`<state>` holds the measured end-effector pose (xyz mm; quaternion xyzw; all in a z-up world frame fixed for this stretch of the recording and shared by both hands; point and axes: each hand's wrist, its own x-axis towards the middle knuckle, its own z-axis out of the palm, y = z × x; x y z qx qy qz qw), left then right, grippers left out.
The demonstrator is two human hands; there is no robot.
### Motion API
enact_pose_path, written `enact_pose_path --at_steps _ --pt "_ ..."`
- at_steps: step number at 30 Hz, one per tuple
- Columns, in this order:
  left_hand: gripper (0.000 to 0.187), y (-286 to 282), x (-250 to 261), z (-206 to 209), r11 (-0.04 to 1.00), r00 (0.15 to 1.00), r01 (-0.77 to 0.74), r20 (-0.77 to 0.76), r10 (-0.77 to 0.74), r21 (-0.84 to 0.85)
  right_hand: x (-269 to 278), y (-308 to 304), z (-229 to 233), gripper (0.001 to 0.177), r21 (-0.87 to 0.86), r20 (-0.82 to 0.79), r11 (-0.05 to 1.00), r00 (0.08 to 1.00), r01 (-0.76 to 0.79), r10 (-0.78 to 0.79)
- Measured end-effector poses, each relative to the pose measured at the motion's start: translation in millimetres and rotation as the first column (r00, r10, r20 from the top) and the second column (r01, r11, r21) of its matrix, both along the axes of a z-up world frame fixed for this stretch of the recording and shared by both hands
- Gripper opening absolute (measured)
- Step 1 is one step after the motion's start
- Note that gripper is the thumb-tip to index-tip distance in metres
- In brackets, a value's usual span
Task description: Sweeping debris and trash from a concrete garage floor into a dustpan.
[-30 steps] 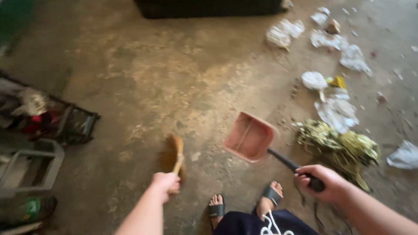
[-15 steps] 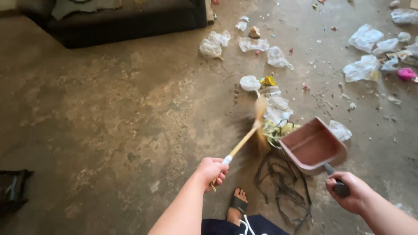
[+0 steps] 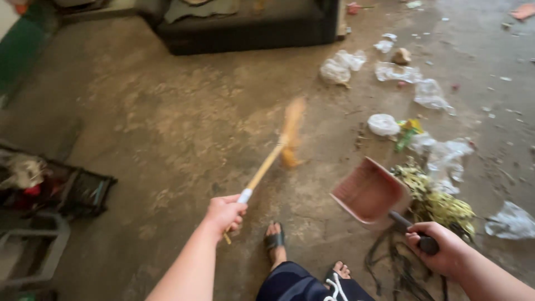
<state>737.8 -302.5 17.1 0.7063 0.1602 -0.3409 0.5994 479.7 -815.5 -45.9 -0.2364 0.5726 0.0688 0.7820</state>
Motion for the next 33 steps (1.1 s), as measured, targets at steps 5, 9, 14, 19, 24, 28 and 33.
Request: enact_pose_path --at_steps 5,9,14,19,24,28,33 --pt "0.038 74 12 -13 0.954 0.979 -0.192 0.119 0.168 0.231 75 41 17 0.011 0.192 -0.012 0.963 0.98 -0.191 0.197" --pt "0.017 112 47 -42 0.863 0.969 -0.247 0.128 0.211 0.44 119 66 30 0.021 0.279 -0.024 0.935 0.972 -0.219 0.235" --pt "0.015 108 105 -44 0.871 0.96 -0.233 -0.042 0.278 0.432 157 97 61 0.017 0.215 -0.101 0.953 0.966 -0.214 0.24" --pt "0.009 34 153 -80 0.946 0.978 -0.095 -0.148 0.147 0.311 161 94 59 0.016 0.142 -0.144 0.988 0.986 -0.068 0.088" --pt "0.009 -73 171 -79 0.967 0.971 0.213 -0.138 -0.194 0.143 142 84 62 0.015 0.03 -0.108 0.99 0.986 0.134 -0.131" --pt "0.01 -115 198 -77 0.936 0.924 0.333 -0.159 -0.348 -0.112 120 72 67 0.012 -0.098 -0.059 0.971 0.973 0.216 -0.222" --pt "0.008 -119 219 -23 0.843 0.813 0.452 -0.255 -0.524 -0.291 100 44 54 0.01 -0.256 -0.021 0.907 0.936 0.333 -0.35"
